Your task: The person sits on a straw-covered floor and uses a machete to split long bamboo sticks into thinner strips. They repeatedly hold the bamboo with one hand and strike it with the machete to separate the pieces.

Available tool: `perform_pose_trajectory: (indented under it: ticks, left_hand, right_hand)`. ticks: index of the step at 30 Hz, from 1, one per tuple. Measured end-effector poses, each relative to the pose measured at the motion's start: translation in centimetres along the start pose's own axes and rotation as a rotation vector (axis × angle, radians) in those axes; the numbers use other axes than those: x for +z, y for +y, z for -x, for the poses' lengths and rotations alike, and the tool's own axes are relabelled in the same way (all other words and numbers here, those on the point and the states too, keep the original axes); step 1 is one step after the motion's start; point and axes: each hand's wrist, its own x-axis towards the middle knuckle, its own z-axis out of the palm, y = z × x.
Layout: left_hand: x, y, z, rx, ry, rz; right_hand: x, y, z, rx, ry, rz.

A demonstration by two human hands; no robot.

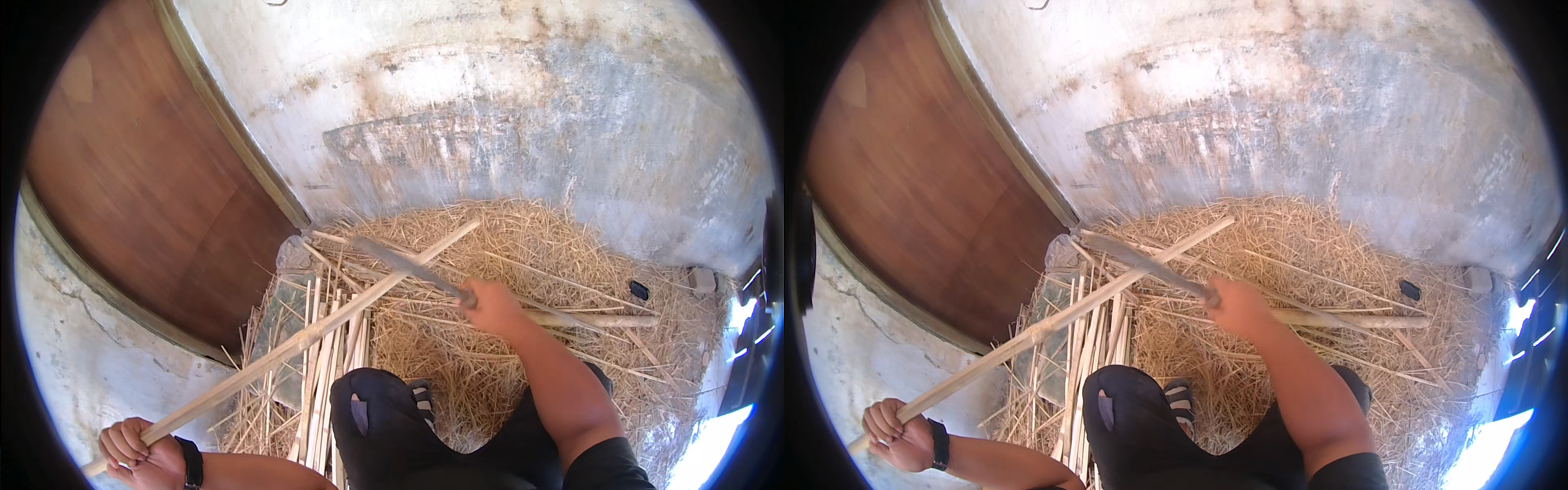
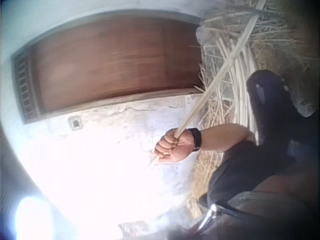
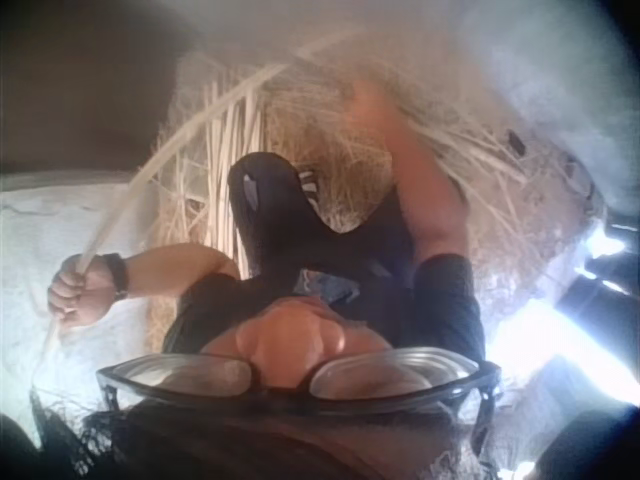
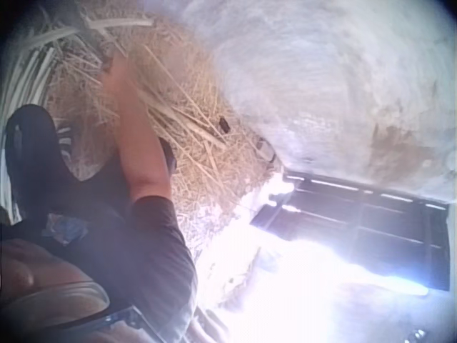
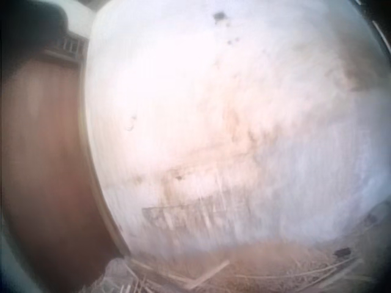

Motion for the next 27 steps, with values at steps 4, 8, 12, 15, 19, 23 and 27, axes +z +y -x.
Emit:
perform_pose_trajectory:
  ticks: [4,8,12,15,19,23,27]
  left_hand:
    - [-0.6,0.6,0.5,0.019,0.019,0.035]
    - [-0.4,-0.5,0.8,0.009,0.069,0.031]
    - [-0.5,-1.7,0.5,-0.039,0.052,0.048]
    - [-0.9,-1.7,0.3,-0.016,0.084,0.018]
    - [-1.0,-3.4,0.7,-0.038,0.044,0.036]
    - [-0.4,-6.1,1.1,-0.039,0.071,-0.038]
    - [1.0,-8.0,1.0,-0.046,0.052,-0.032]
  right_hand:
    - [-1.1,1.6,-0.3,0.220,0.115,-0.169]
    - [2.1,-2.3,0.4,-0.070,0.075,0.025]
    - [2.5,1.2,-1.0,-0.159,0.136,0.127]
    - [1.1,3.3,-1.5,0.189,0.244,-0.102]
    - [3.1,0.0,-1.1,0.028,0.131,-0.148]
    - [2.2,-5.0,1.1,-0.328,-0.130,0.068]
    - [0.8,-0.6,-0.6,-0.020,-0.017,-0.018]
